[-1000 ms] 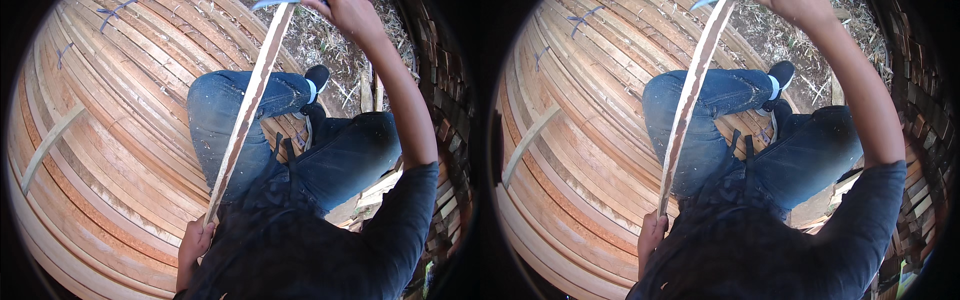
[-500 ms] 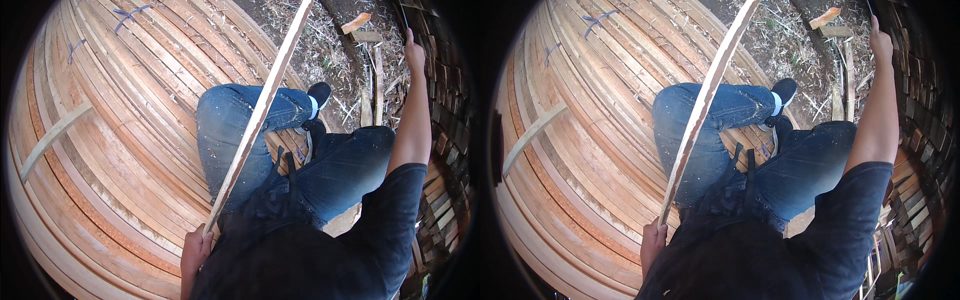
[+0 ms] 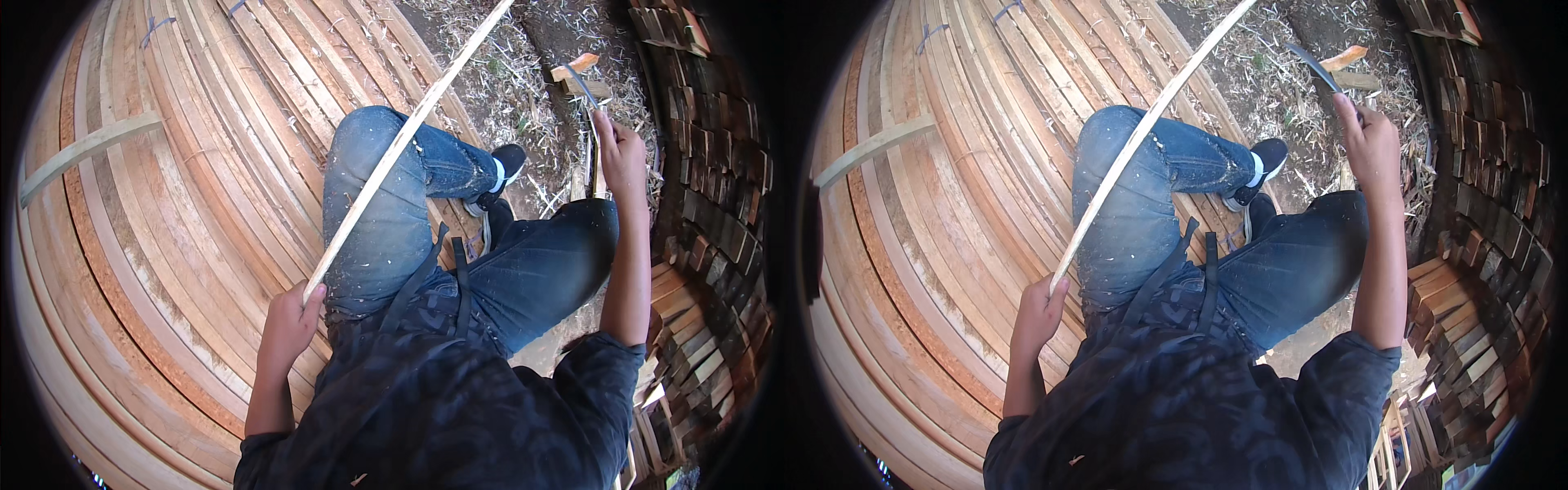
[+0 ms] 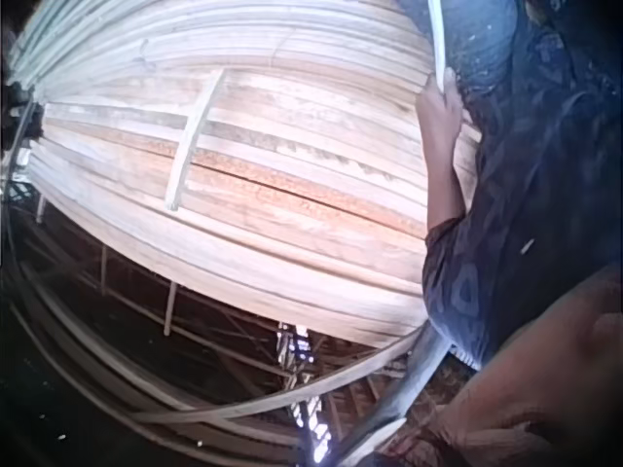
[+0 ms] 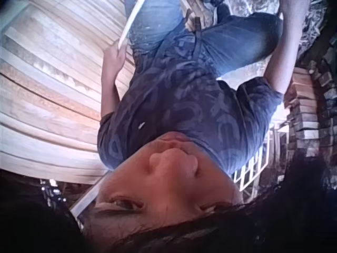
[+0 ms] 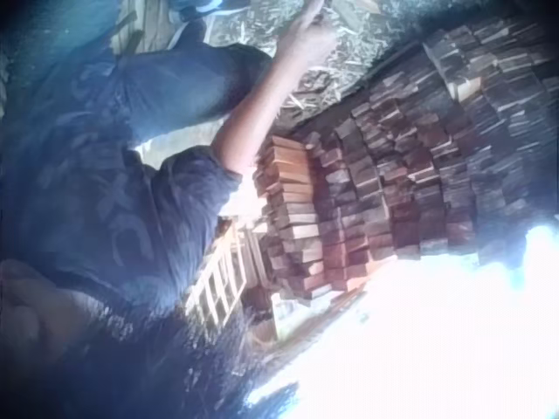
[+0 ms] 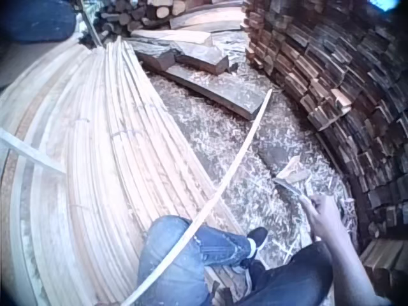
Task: The person sits on the ground and uses a curved knife to shave thin strips from a long, thin piece of wood held against their leg. They repeatedly scrape the blade along the wood to remove bark and smooth the surface.
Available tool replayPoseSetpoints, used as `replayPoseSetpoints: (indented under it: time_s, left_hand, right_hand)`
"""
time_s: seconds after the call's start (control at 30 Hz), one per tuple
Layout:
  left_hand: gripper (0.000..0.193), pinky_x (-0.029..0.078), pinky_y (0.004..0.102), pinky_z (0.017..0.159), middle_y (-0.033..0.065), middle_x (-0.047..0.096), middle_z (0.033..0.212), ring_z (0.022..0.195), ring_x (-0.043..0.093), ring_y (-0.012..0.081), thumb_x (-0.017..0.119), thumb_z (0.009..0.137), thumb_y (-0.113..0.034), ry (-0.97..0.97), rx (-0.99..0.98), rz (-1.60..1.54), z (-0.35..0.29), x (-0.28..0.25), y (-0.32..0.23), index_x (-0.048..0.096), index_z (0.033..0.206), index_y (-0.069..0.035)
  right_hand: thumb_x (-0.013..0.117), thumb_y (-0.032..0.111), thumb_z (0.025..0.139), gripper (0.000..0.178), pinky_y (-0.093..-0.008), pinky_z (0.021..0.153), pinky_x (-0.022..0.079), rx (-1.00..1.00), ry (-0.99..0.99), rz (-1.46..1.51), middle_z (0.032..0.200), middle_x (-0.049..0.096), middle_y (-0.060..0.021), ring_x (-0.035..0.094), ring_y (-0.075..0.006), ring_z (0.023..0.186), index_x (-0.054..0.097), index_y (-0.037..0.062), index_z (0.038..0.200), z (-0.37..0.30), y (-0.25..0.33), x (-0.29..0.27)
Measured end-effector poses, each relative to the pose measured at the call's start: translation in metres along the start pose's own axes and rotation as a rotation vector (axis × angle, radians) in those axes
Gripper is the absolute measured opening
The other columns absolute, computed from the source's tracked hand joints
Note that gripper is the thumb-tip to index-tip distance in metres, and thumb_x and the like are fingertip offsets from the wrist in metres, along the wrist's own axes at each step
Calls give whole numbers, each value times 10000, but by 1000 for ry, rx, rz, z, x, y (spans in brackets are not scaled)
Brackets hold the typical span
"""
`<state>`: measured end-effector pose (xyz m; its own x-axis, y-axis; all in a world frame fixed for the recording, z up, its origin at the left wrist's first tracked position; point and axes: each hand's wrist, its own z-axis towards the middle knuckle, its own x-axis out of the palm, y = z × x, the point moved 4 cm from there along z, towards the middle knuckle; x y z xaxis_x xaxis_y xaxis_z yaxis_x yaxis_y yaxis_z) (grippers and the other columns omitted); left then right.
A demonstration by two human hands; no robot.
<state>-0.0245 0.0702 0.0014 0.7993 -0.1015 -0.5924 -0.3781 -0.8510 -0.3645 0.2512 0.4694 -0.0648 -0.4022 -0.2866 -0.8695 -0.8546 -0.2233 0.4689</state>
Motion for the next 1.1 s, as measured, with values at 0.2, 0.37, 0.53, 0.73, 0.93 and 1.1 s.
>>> replayPoseSetpoints:
  time_s: [0.2,0.37,0.53,0.73,0.93,1.1]
  left_hand:
    - [386,410,370,523,187,500,550,514,532,310,495,971,-283,-31,48,-71,8,11,18,569,794,52]
    - [361,417,434,524,223,523,567,550,568,381,503,967,-273,-118,79,-3,8,19,17,573,813,46]
    - [325,431,470,529,236,545,576,574,582,418,512,958,-256,-147,121,98,16,26,20,580,830,35]
    - [290,436,472,513,228,550,566,560,586,416,527,948,-234,-132,121,95,25,31,26,571,823,23]
    - [269,438,467,499,225,554,564,545,583,411,546,936,-226,-110,93,115,30,31,28,574,833,21]
    - [241,438,456,489,216,550,553,527,580,401,565,926,-213,-122,78,147,31,34,28,570,843,14]
  right_hand:
    - [557,531,888,586,-465,639,502,-189,195,89,599,597,-229,624,-416,642,684,-28,766,-46,91,72]
    - [500,601,880,666,-447,559,515,-388,252,-48,565,587,-214,626,-395,591,640,2,625,-74,137,109]
    - [471,644,867,702,-435,496,512,-372,145,-167,547,592,-195,629,-365,543,638,17,597,-50,108,142]
    - [467,660,863,691,-457,563,519,-377,266,-208,579,602,-202,623,-388,573,650,23,666,-50,119,143]
    - [442,695,853,732,-437,543,513,-277,186,-298,535,580,-188,624,-365,550,630,25,627,-10,89,150]
    - [496,664,844,696,-447,546,516,-536,330,-254,530,574,-193,620,-379,544,626,16,625,-54,133,144]
